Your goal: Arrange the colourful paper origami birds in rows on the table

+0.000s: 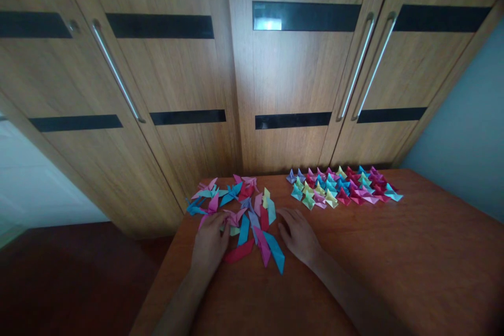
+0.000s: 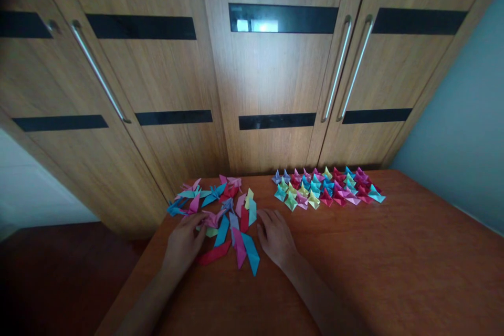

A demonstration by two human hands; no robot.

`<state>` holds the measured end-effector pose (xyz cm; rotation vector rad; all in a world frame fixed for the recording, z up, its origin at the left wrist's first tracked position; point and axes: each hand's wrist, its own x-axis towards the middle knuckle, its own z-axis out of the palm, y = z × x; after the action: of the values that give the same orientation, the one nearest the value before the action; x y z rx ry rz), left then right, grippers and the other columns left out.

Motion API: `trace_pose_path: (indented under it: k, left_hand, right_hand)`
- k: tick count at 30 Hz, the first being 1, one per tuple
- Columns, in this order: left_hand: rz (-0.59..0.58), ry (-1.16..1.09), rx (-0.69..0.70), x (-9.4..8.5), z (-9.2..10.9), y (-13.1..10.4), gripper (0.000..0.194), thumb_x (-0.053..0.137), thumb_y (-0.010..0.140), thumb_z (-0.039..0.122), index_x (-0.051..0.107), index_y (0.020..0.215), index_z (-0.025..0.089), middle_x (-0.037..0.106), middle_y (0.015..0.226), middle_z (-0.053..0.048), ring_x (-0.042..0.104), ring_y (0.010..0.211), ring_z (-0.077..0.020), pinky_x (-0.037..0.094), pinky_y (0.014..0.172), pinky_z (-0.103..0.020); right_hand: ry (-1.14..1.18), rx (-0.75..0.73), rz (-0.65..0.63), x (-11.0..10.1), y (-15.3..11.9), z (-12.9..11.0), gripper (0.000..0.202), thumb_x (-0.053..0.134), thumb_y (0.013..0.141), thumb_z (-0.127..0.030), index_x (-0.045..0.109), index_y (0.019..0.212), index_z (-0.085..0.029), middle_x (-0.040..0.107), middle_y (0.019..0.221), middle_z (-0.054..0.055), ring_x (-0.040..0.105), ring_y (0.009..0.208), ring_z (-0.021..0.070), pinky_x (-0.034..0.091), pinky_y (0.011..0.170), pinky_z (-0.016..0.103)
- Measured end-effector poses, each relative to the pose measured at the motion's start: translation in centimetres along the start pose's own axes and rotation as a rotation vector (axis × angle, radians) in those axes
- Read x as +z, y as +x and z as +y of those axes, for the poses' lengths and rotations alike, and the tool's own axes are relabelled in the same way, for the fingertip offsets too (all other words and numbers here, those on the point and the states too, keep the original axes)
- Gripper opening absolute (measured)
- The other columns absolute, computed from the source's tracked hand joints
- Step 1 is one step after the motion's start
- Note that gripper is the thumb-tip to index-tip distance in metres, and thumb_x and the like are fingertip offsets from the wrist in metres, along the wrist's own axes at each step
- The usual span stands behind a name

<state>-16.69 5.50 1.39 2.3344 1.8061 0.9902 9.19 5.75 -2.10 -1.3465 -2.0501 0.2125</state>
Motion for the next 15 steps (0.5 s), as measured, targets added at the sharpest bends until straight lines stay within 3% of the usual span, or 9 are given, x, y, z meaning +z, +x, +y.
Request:
trace_pose_path:
  k: [5,9,15]
  left_hand:
    - [0.001,0.06,-0.085,0.07,0.23,-0.3,0.024,0.051,0.084,0.025,0.061,0.105,0.021,0.065,0.108,-0.007,0.062,0.097,-0.023,0.05,0.08,-0.035]
    - [-0.013,0.044,-0.116,0.01,0.05,-0.3,0.019,0.049,0.085,0.025,0.062,0.098,0.022,0.069,0.096,-0.004,0.065,0.086,-0.0207,0.051,0.074,-0.031]
    - [0.111,-0.031,-0.094,-0.27,-0.26,-0.03,0.02,0.049,0.084,0.026,0.064,0.097,0.022,0.071,0.096,-0.004,0.067,0.084,-0.0209,0.052,0.075,-0.032]
  right_hand:
    - [0.036,0.025,0.016,0.0,-0.24,0.44,0.036,0.046,0.084,-0.015,0.055,0.119,-0.019,0.06,0.115,0.009,0.051,0.108,0.0226,0.042,0.095,0.04]
    - [0.047,0.027,0.021,0.0,-0.29,0.51,0.035,0.046,0.084,-0.016,0.056,0.117,-0.019,0.061,0.114,0.009,0.052,0.108,0.0225,0.043,0.094,0.041]
    - [0.119,0.072,0.029,0.16,-0.37,0.84,0.036,0.047,0.084,-0.018,0.057,0.118,-0.02,0.061,0.114,0.009,0.053,0.109,0.0225,0.043,0.095,0.041]
